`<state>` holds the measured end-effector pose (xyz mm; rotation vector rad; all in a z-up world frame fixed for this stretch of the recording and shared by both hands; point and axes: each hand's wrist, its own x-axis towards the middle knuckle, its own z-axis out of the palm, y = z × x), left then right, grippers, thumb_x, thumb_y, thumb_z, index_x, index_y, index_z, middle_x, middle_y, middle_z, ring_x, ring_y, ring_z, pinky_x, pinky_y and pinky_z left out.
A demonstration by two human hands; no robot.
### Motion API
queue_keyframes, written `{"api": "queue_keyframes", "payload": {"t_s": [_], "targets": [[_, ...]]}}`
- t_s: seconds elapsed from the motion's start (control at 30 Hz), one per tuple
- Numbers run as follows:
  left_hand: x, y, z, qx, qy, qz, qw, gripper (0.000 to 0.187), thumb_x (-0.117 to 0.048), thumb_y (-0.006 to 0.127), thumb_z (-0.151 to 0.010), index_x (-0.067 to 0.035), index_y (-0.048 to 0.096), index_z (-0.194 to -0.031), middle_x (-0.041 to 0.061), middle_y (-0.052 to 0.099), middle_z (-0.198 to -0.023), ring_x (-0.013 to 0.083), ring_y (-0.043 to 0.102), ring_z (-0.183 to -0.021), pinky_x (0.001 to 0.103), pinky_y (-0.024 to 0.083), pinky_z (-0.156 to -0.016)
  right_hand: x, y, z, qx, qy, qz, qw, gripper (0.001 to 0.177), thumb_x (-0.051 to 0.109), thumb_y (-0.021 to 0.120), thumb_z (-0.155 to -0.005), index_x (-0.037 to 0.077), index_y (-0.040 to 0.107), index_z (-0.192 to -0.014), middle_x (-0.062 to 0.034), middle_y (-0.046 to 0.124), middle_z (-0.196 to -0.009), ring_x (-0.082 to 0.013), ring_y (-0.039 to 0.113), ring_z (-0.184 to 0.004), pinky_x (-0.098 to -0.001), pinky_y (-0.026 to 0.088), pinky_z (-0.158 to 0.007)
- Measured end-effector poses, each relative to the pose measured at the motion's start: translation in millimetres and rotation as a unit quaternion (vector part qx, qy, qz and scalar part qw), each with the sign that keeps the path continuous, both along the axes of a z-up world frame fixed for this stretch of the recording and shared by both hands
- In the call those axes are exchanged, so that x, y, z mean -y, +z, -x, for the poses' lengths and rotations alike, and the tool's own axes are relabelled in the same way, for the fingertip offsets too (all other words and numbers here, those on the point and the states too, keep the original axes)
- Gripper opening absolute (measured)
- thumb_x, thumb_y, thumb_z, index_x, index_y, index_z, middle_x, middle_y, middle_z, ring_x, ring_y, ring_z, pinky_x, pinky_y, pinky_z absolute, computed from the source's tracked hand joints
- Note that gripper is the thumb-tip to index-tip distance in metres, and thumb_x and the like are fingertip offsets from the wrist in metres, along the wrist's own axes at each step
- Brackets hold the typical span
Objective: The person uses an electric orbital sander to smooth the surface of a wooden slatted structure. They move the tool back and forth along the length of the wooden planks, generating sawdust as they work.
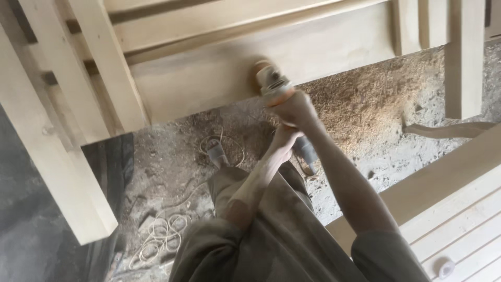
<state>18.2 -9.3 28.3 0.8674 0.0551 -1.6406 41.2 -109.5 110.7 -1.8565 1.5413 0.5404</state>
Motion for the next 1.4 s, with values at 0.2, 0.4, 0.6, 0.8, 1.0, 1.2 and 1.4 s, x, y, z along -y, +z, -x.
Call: {"api": "queue_keyframes", "payload": {"t_s": [0.2, 0.4, 0.6, 0.8, 1.0, 1.2, 1.4], "targets": [[18, 6, 21, 0.038, -0.051, 0.018, 0.998, 0.029, -0.006, 0.077, -0.079, 0.004, 0.065, -0.103, 0.011, 0.069, -0.088, 0.0228, 0.066, -0.077, 0.041, 0.056, -0.077, 19, 0, 26, -0.032, 0.009, -0.001, 0.999, 0.04, 0.034, 0.077, -0.085, 0.003, 0.065, -0.108, -0.0084, 0.069, -0.09, -0.0159, 0.069, -0.073, -0.0319, 0.064, -0.062], [-13, 0, 3, 0.037, -0.058, -0.029, 0.997, 0.035, -0.008, 0.077, -0.077, 0.003, 0.064, -0.108, 0.011, 0.069, -0.091, 0.0216, 0.067, -0.082, 0.043, 0.057, -0.08, -7, -7, 17, 0.01, -0.036, -0.013, 0.999, 0.041, 0.038, 0.076, -0.086, 0.002, 0.065, -0.104, -0.0071, 0.068, -0.087, -0.0131, 0.069, -0.072, -0.0303, 0.064, -0.061], [-8, -3, 7, 0.031, -0.01, -0.014, 0.999, 0.037, -0.009, 0.077, -0.077, -0.001, 0.062, -0.11, 0.009, 0.068, -0.092, 0.022, 0.066, -0.086, 0.044, 0.054, -0.085, -1, -33, 22, -0.026, 0.044, -0.008, 0.999, 0.039, 0.034, 0.077, -0.087, 0.002, 0.067, -0.106, -0.0089, 0.068, -0.087, -0.0149, 0.068, -0.071, -0.0311, 0.064, -0.061], [58, 13, 47, 0.027, -0.125, -0.005, 0.992, 0.031, -0.007, 0.077, -0.077, 0.0, 0.062, -0.103, 0.012, 0.067, -0.088, 0.0241, 0.065, -0.082, 0.044, 0.054, -0.084, 64, -8, 76, -0.068, 0.301, 0.128, 0.942, 0.03, 0.018, 0.072, -0.092, 0.012, 0.065, -0.121, -0.0063, 0.067, -0.104, -0.0148, 0.068, -0.071, -0.0288, 0.064, -0.053], [-1, -10, -3, 0.049, -0.064, -0.02, 0.997, 0.038, -0.008, 0.076, -0.073, 0.0, 0.064, -0.108, 0.009, 0.069, -0.091, 0.0211, 0.067, -0.085, 0.043, 0.055, -0.083, 1, -12, 8, -0.013, -0.016, 0.004, 1.0, 0.044, 0.043, 0.07, -0.091, 0.004, 0.065, -0.111, -0.0101, 0.069, -0.089, -0.0151, 0.067, -0.07, -0.0308, 0.061, -0.055], [-65, -22, -49, -0.011, 0.072, 0.009, 0.997, 0.038, -0.011, 0.079, -0.081, 0.005, 0.064, -0.112, 0.013, 0.069, -0.093, 0.0238, 0.064, -0.085, 0.043, 0.049, -0.082, -58, -20, -50, 0.05, 0.001, -0.051, 0.997, 0.038, 0.039, 0.074, -0.088, 0.004, 0.068, -0.101, -0.0069, 0.07, -0.086, -0.0118, 0.069, -0.068, -0.0265, 0.062, -0.055], [-16, -5, -10, 0.04, -0.01, -0.014, 0.999, 0.032, -0.013, 0.076, -0.08, 0.0, 0.063, -0.106, 0.008, 0.067, -0.089, 0.0216, 0.065, -0.086, 0.045, 0.052, -0.086, -13, -10, -13, -0.122, 0.568, 0.043, 0.813, 0.034, 0.015, 0.072, -0.088, 0.004, 0.06, -0.118, -0.0121, 0.068, -0.089, -0.0174, 0.073, -0.064, -0.0287, 0.069, -0.049]]}}
